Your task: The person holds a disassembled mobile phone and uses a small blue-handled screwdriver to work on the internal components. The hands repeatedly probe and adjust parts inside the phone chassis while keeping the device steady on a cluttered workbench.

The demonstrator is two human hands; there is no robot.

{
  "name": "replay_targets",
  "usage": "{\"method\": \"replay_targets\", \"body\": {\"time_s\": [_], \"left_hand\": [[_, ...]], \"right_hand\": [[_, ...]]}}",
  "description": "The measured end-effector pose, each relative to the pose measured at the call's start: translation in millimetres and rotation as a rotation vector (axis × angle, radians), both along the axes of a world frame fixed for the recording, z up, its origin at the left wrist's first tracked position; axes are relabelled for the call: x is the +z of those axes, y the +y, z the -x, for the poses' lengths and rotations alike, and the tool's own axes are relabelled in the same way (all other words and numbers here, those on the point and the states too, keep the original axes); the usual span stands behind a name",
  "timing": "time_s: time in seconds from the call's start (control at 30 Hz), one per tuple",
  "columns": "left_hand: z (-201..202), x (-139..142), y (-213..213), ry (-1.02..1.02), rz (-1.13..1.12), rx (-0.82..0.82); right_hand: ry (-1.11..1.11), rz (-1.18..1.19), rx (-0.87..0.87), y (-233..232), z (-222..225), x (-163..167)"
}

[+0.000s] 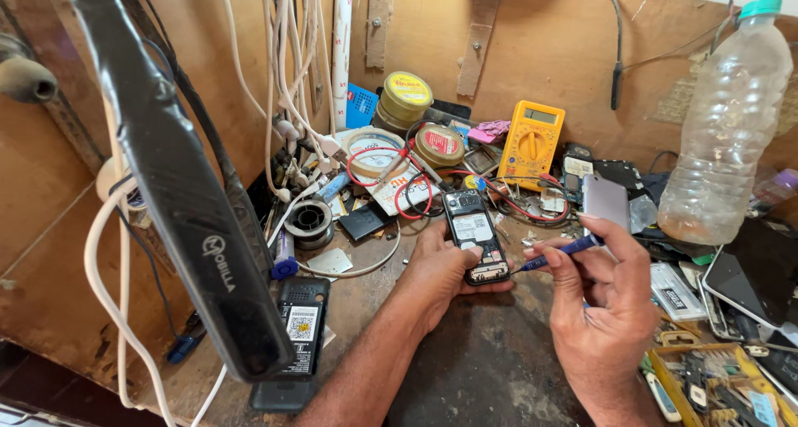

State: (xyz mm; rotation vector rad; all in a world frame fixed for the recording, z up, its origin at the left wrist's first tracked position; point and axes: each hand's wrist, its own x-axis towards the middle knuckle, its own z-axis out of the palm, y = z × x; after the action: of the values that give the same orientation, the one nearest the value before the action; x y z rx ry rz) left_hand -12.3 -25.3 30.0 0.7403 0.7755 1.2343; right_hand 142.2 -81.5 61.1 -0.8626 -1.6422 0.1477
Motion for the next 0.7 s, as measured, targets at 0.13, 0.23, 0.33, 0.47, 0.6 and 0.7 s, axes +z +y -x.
{"method": "replay_targets", "body": {"time_s": [0.13,0.23,0.33,0.47,0.6,0.7], "left_hand": [[-0.3,-0.4,-0.2,-0.001,-0.011,0.010],[-0.6,-1.3,-1.0,-0.002,-0.012,0.015],[-0.9,-1.7,-0.1,0.016,-0.022,0.009],[0.1,-1.9,0.6,0.025,-0.037,-0.002],[0.4,-0.6,0.9,0.044,-0.016,0.002],[0.9,-0.1,0.6,0.039,-0.025,-0.013]], "right_hand": [[-0.024,-0.041,-0.072,-0.3,3.0,-1.3],[-0.057,-0.067,-0.102,-1.3,5.2,-1.6],[-0.108,-0.084,-0.113,-1.5,6.0,-1.8],[-0.049,-0.022,-0.013,2.1,5.5,-2.0],[0.033,0.092,0.066,5.5,3.1,-2.3],[-0.014,0.056,0.112,5.1,-0.1,-2.1]]}}
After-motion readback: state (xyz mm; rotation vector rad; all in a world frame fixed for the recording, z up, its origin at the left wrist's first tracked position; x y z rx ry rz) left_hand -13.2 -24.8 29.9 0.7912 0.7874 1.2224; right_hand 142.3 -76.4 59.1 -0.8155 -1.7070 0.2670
